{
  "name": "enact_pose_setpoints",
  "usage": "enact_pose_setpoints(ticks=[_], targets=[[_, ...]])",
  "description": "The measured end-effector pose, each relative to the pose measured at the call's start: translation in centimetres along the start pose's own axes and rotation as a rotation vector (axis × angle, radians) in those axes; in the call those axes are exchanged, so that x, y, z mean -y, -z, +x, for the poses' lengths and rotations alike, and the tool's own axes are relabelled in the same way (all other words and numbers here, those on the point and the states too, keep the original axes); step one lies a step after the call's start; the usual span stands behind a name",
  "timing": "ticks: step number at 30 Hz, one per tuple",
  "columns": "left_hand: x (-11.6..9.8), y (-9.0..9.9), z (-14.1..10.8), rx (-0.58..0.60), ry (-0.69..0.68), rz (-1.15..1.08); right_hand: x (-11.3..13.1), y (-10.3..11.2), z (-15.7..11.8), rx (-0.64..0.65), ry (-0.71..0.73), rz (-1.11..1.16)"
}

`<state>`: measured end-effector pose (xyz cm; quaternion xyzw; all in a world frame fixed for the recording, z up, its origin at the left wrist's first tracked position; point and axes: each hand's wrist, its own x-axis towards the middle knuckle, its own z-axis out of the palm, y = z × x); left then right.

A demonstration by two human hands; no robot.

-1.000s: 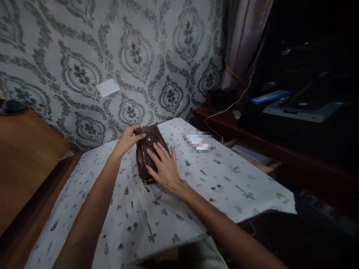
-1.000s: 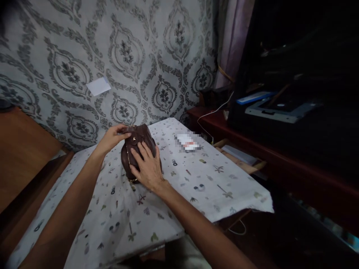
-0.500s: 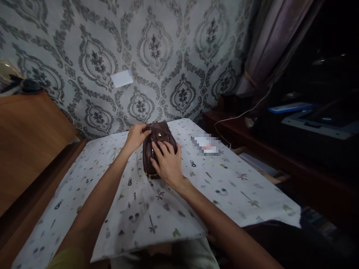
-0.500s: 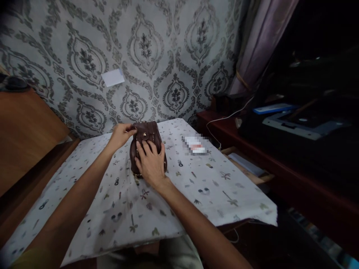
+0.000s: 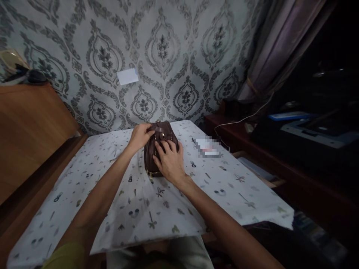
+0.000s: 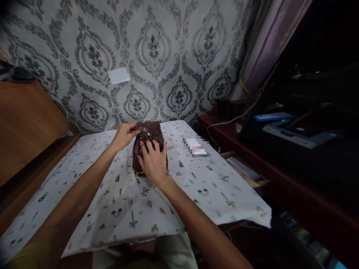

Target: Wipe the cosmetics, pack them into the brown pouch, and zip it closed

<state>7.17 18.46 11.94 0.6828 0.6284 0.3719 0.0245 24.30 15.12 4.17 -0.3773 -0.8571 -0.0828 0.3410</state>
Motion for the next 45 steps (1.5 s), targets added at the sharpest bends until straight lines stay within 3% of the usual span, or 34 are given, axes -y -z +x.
enact_pose_setpoints(ticks=[5, 11, 14, 23, 30, 45], targets=[[-0.2, 0.1, -0.5, 0.02, -0.042, 0.086, -0.1, -0.2, -0.2, -0.007, 0.009, 0.007], [-1.4, 1.2, -1.2, 0.114, -0.191, 0.263, -0.1, -0.6, -0.6, -0.01, -0.012, 0.05], [-2.0, 1.4, -1.1, 0.143, -0.19, 0.353, -0.2, -1.1, -1.1, -0.019, -0.013, 0.096], [-4.7, -1.4, 0.6, 0.132, -0.278, 0.32, 0.1, -2.7, -3.4, -0.157, -0.075, 0.129], [-5.1, -2.4, 1.7, 0.139, -0.175, 0.246, 0.0, -2.8, -3.6, -0.132, -0.053, 0.123], [-5.8, -3.7, 1.7, 0.082, -0.125, 0.202, -0.4, -4.0, -4.1, -0.194, -0.006, 0.114]])
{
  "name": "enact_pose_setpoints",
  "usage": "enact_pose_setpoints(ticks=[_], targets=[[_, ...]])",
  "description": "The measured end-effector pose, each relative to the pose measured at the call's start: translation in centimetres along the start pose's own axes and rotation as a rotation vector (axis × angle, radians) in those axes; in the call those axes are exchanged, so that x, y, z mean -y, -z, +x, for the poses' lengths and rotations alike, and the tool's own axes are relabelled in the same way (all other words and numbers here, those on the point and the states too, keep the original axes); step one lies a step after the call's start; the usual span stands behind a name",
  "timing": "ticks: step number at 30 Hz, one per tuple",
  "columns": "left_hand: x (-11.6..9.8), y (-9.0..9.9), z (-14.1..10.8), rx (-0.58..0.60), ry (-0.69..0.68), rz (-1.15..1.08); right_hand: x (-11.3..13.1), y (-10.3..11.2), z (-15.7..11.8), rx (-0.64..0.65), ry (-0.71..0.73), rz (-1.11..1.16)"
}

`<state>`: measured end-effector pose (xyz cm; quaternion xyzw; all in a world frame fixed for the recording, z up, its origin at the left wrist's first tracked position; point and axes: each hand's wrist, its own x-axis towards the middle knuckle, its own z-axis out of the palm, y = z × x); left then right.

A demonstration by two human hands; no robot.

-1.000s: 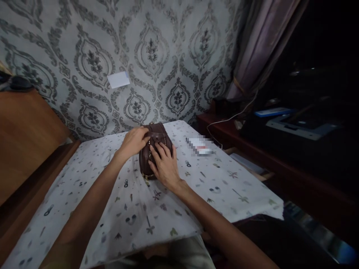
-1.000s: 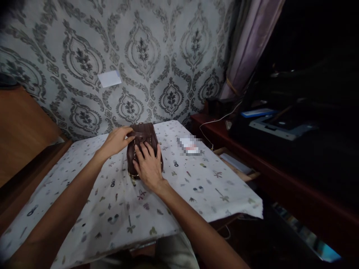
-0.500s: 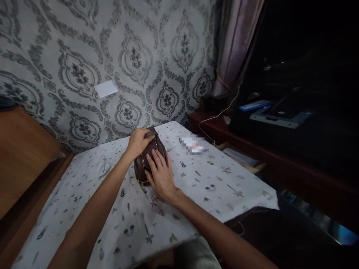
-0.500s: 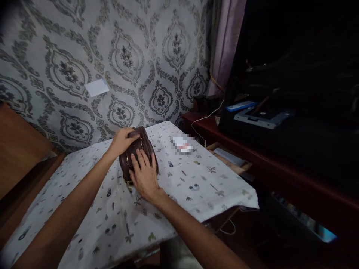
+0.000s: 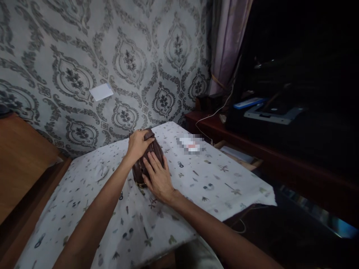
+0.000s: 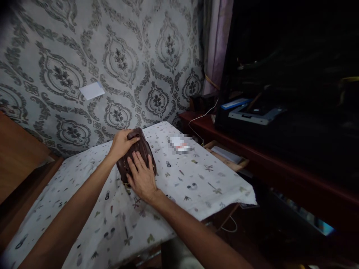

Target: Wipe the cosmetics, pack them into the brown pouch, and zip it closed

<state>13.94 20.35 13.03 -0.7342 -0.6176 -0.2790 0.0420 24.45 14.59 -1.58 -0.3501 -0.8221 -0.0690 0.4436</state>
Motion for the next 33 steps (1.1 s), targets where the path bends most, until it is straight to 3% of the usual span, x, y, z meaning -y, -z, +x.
enact_pose_setpoints(ticks=[9, 19, 23, 26, 29, 33], targets=[[0.9, -0.6, -0.8, -0.087, -0.104, -0.086, 0.0, 0.1, 0.1, 0.062, -0.024, 0.027], [1.1, -0.8, -2.2, -0.046, -0.087, -0.141, -0.2, 0.1, 0.1, 0.068, -0.022, 0.076], [1.2, 0.2, -2.2, -0.066, -0.076, -0.158, -0.3, 0.3, 0.0, 0.06, -0.015, 0.08], [2.4, 1.5, -2.1, -0.081, -0.032, -0.232, -0.2, 0.6, 0.1, 0.028, -0.004, 0.072], [4.3, 2.7, -2.2, -0.021, 0.036, -0.311, 0.1, 0.8, 0.5, 0.0, 0.043, 0.071], [6.0, 3.0, -2.8, 0.016, 0.074, -0.273, 0.5, 0.6, 1.1, 0.024, 0.093, 0.087]])
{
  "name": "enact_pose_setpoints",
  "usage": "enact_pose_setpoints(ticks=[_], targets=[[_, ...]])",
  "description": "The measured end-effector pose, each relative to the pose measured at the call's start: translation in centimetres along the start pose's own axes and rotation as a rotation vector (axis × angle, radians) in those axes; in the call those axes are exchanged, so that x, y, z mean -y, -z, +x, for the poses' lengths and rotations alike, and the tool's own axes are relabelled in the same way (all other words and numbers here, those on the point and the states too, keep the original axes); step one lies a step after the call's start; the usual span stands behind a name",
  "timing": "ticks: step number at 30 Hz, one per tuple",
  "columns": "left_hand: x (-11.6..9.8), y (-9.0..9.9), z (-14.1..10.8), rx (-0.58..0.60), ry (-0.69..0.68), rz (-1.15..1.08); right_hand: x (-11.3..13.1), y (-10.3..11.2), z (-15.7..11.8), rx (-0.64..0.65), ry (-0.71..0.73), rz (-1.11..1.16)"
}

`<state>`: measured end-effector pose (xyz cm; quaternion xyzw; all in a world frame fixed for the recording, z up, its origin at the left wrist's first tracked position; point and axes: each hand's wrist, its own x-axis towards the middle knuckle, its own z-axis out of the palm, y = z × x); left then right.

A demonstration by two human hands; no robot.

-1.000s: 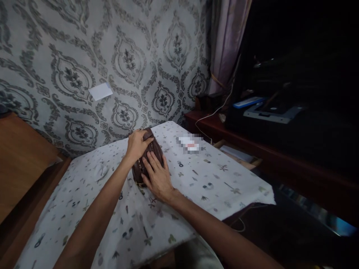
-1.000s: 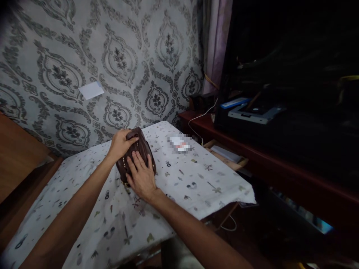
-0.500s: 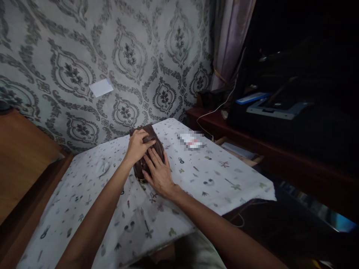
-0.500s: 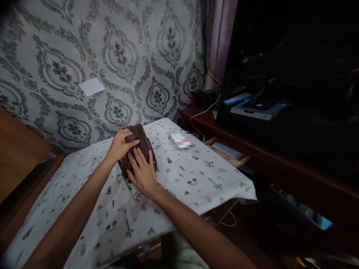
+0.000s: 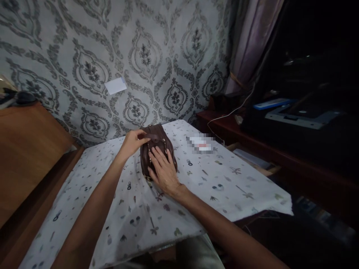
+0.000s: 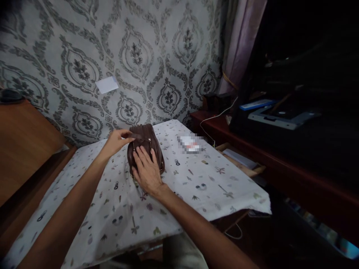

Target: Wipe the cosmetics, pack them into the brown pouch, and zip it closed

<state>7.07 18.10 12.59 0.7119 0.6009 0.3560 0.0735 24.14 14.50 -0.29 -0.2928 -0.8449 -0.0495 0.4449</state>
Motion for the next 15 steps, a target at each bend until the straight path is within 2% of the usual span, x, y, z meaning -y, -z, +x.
enact_pose_setpoints(ticks=[6, 15], targets=[[-0.2, -0.3, -0.9, -0.044, 0.057, 0.026, 0.3, 0.0, 0.3, 0.035, -0.021, -0.049], [-1.6, 0.2, -1.3, -0.057, 0.029, 0.322, 0.3, -0.3, 0.4, 0.053, -0.042, -0.06]])
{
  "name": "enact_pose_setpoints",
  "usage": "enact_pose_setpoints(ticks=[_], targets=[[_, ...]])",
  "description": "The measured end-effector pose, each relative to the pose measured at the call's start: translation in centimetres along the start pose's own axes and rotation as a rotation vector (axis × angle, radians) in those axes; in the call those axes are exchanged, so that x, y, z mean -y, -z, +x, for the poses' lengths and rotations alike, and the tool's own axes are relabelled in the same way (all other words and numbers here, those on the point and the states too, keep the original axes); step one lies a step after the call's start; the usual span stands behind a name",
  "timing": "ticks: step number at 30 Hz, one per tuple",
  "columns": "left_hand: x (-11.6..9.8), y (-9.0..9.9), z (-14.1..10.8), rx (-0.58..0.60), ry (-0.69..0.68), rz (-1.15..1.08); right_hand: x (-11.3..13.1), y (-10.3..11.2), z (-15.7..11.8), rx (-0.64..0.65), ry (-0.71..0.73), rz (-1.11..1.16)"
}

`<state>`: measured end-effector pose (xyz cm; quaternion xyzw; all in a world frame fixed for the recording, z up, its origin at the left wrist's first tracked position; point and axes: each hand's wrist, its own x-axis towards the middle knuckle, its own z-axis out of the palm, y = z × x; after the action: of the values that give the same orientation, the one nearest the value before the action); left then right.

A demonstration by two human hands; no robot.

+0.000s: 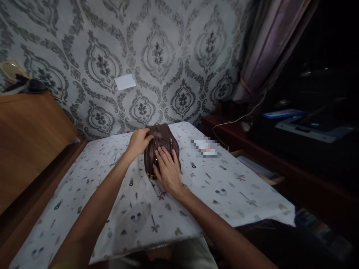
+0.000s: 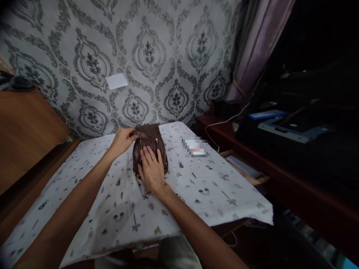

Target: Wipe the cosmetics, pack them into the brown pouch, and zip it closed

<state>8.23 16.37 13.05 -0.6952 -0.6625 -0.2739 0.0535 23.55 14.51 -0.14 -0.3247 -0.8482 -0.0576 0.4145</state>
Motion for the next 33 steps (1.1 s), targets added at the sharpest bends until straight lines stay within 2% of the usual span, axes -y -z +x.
enact_pose_setpoints(ticks=[16, 20, 25, 33], targets=[[-0.3, 0.9, -0.5, 0.087, -0.197, 0.058, -0.3, -0.1, -0.3, -0.027, 0.021, 0.011], [-0.4, 1.4, 0.0, 0.113, -0.192, 0.048, 0.2, 0.9, 0.5, -0.019, -0.035, 0.03], [0.1, 1.4, 0.7, 0.132, -0.14, 0.011, 0.7, 2.0, 3.0, 0.083, -0.123, -0.056], [0.7, 0.2, 1.3, 0.055, -0.06, -0.003, 0.5, 1.7, 3.9, 0.084, -0.113, -0.114]])
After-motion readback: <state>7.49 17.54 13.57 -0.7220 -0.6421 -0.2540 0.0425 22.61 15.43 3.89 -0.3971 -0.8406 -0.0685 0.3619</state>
